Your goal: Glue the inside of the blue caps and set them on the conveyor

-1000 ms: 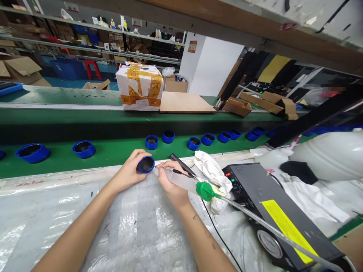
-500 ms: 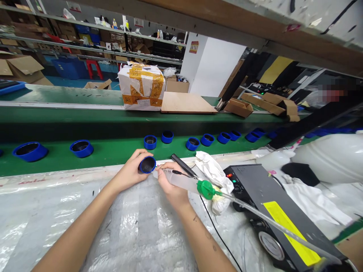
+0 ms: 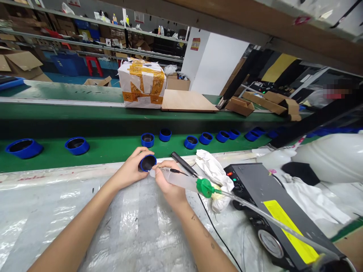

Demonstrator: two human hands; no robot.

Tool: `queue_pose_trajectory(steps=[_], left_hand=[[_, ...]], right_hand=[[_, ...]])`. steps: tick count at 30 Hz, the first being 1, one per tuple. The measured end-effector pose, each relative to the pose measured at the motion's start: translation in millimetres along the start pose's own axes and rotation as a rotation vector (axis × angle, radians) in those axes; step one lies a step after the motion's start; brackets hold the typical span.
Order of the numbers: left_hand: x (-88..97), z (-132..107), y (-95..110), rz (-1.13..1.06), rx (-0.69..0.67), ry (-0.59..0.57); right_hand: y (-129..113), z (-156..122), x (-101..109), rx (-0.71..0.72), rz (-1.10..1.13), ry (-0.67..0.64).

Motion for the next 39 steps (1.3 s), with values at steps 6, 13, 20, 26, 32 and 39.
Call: queue_pose_trajectory(steps=[6,13,20,26,32,39], left_hand=[[-0.4,-0.4,0.8,0.0,0.006,-0.008],[-1.9,-0.7,1.5,0.011,-0.014,-0.007],[-1.4,-0.4,3.8,0.018,-0.008,-0.004],[-2.2,-0.4,2.8,-0.001,-0.002,-0.007],[-2.9,-0.2,2.1,0.003,-0.013,-0.014],[-3.2,-0.5,2.9,0.01,-0.019,-0.016]], right_hand=[[0.0,-1.0,-2.0,0.023,0.02,0.013],[-5.0,-1.2,-3.8,0.042,0.059,0.011],[-9.6,-0.7,-6.5,0.05,0.095,-0.008],[-6.7,-2.2,-6.8,0.019,0.081,-0.011],[-8.2,-0.4,-6.7,0.024,0.122,-0.003],[-12.9,-0.5,-6.5,0.03,0.159,-0.012]])
Point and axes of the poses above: each hand's wrist, its own z-axis towards the middle knuckle, its own x-axis out of the back of the hand, y = z × x, the point moved 7 cm from there along z, towards the middle knuckle, and after that the axes turned 2 degrees about -y, right-handed, at the moved point
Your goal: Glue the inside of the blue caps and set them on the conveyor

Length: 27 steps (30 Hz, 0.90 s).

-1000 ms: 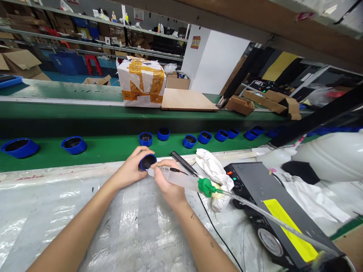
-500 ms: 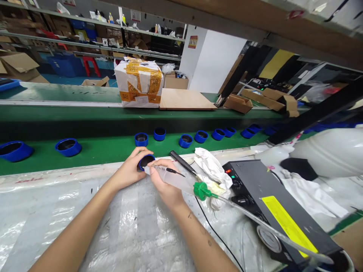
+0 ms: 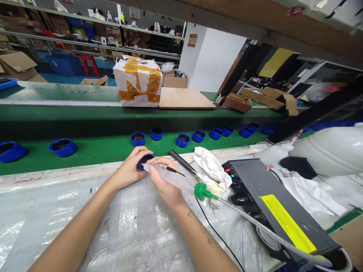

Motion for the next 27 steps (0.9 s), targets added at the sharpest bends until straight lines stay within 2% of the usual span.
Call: queue_pose_trajectory(steps=[13,20,27], left_hand=[[-0.5,0.8,0.4,0.01,-0.012,-0.001],[-1.4,0.9,-2.2,0.01,-0.017,0.0],[-1.5,1.2,-3.1,0.023,-0.023,0.0]], right_hand=[[7.8,0.2,1.4,-0.025,0.102,0.025],[3.0,1.2,3.0,-0.008,0.138,0.038],[0.5,3.8,8.4,0.005,0.084,0.073]])
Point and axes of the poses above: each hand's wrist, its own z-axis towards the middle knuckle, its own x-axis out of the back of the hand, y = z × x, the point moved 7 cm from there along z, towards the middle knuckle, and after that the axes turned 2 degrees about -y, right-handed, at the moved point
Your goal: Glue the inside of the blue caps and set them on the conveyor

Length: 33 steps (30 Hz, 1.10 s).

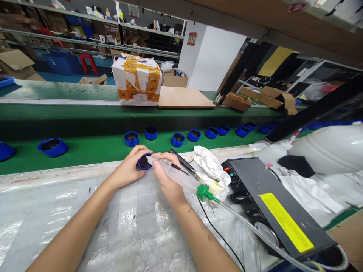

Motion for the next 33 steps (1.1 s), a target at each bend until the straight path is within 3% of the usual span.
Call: queue_pose_trajectory(steps=[33], left_hand=[[1.5,-0.5,-1.8,0.003,-0.001,0.008]], right_hand=[[-2.6,-2.0,14.5,0.028,-0.274,0.133]])
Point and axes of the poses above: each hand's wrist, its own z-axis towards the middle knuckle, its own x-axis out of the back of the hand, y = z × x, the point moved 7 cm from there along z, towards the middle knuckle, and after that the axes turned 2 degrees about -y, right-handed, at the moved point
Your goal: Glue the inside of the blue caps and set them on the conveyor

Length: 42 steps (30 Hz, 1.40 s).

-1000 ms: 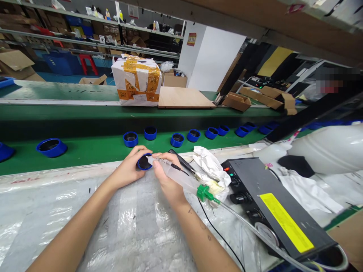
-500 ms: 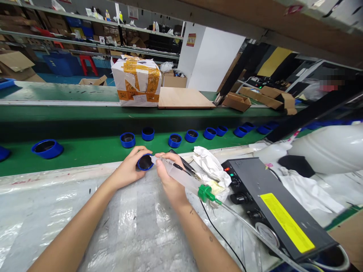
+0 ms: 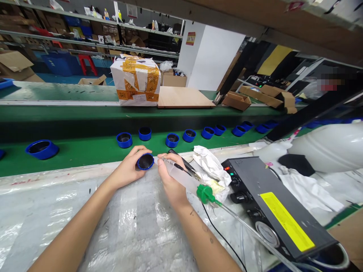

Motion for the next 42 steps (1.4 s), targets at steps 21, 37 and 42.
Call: queue_pose_trajectory(steps=[21,37,42], left_hand=[[17.8,2.8,0.7,0.058,0.011,0.091],[137.3,-69.5,-93.8,0.346,0.788,0.816],[107.6,-34.5,-42.3,0.627,0.433,0.65]], right_hand=[[12.1,-2.1,8.1,-0.145,0.092,0.066],[13.5,-3.5,7.4,-0.18,0.114,0.075],[15.1,-4.3,7.4,-0.195,0.118,0.087]])
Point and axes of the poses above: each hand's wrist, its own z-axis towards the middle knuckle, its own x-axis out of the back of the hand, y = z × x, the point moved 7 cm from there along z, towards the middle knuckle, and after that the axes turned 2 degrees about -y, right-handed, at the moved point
